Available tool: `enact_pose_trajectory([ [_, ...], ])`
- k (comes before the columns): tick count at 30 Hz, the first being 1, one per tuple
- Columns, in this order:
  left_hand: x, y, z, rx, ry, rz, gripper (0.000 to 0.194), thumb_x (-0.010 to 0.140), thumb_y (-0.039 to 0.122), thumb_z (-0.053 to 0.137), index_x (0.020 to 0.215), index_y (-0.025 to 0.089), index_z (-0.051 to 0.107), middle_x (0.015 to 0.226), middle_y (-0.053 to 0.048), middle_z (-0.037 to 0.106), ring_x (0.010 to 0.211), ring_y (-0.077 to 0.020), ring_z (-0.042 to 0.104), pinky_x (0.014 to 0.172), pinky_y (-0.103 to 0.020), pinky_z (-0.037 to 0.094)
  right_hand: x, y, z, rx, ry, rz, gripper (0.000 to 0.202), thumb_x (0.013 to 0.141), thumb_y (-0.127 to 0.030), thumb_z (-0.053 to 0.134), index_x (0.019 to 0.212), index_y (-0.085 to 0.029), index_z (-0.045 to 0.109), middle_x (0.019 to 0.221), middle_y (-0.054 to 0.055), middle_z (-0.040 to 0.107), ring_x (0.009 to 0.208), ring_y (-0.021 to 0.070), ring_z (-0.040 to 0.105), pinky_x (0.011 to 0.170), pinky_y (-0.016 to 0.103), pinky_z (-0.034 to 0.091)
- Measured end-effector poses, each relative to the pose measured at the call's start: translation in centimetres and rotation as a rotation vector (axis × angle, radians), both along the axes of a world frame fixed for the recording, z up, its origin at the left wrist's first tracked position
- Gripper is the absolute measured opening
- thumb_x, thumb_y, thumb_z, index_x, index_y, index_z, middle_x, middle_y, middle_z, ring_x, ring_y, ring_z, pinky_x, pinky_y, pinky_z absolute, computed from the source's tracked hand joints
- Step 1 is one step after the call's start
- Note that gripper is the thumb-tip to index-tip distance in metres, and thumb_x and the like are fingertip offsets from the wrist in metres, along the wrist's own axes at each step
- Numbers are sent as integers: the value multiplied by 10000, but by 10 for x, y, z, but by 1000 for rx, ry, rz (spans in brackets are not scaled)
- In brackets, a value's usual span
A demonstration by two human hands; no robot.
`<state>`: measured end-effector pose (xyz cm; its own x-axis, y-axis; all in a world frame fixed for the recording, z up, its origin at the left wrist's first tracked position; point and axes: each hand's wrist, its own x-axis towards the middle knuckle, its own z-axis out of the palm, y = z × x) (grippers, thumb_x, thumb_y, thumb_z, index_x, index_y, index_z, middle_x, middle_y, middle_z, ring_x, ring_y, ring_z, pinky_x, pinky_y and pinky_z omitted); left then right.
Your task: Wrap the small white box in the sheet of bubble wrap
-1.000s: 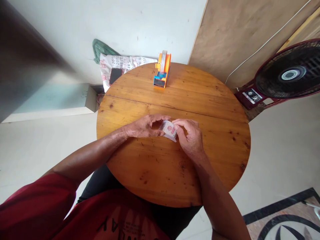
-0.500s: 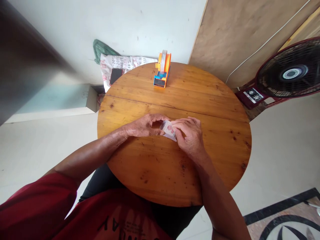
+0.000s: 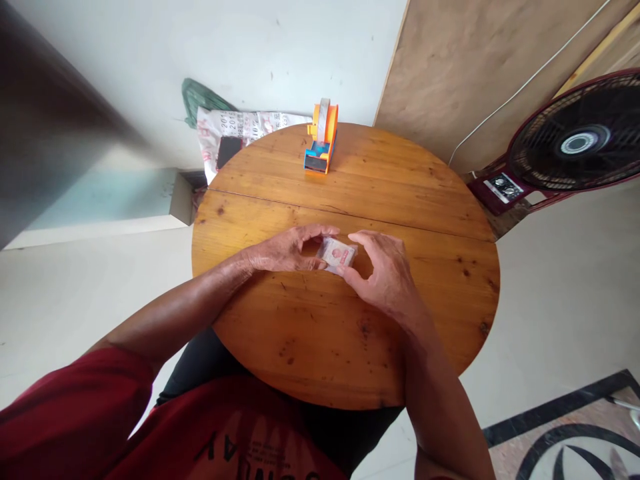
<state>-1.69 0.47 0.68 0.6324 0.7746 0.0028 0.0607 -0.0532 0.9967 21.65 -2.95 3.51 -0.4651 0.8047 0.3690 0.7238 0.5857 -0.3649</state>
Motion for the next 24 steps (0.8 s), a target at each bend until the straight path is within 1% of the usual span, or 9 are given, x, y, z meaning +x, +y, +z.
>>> enact_pose_trajectory([
  [2,0,-1,2,38,21,-12,555,741,222,759,1253,122,570,1213,-112,641,1067,-200,620,982,-364,483,1,0,1,-129,-79,2,607,805,-424,714,1351,-254,511,1306,127,653,1173,357,623,974,544,476],
  [4,0,-2,4,71,33,-14,460,746,187,728,1183,120,603,1163,-92,660,1033,-188,626,959,-341,490,-1,0,-2,-181,-128,13,676,808,-420,711,1413,-260,456,1324,131,642,1176,363,617,967,551,480],
  [7,0,-3,6,135,29,20,381,736,145,688,1112,126,628,1080,-59,674,974,-169,632,920,-317,498,-4,1,-9,-117,-136,-4,613,845,-381,668,1412,-269,464,1242,125,685,1119,358,636,954,554,473],
  [10,1,-3,7,223,33,55,359,735,134,666,1093,130,641,1060,-55,680,965,-172,629,916,-321,498,-6,2,-15,-24,-111,-21,587,846,-395,675,1390,-280,485,1191,118,708,1068,355,650,942,550,463],
  [13,0,-2,5,313,138,67,364,740,153,682,1103,160,654,1098,-60,680,1024,-207,614,961,-350,483,-4,4,-17,4,-103,7,584,828,-382,706,1364,-273,500,1163,117,716,1035,345,661,918,533,467],
  [15,-1,-2,4,315,187,53,435,757,194,715,1184,180,631,1186,-74,659,1093,-230,598,1005,-370,470,-3,4,-14,-21,-111,38,599,814,-379,720,1360,-269,499,1180,118,711,1057,349,658,925,536,464],
  [18,-6,-2,5,238,187,-6,733,747,294,800,1399,176,486,1427,-130,526,1285,-276,520,1123,-417,410,0,3,-7,-44,-59,38,609,811,-417,718,1361,-267,506,1255,124,683,1140,357,633,970,547,452],
  [20,-8,-2,7,192,194,-19,880,722,309,830,1474,164,396,1514,-157,440,1377,-292,451,1190,-439,346,1,3,-3,-19,15,22,539,822,-418,702,1315,-263,548,1244,115,689,1145,342,637,981,530,455],
  [24,-11,0,7,129,185,12,916,735,311,815,1506,151,348,1497,-163,479,1376,-282,473,1214,-450,324,-1,3,-2,65,95,19,339,822,-346,691,1144,-262,632,1148,89,720,1077,304,671,957,483,469],
])
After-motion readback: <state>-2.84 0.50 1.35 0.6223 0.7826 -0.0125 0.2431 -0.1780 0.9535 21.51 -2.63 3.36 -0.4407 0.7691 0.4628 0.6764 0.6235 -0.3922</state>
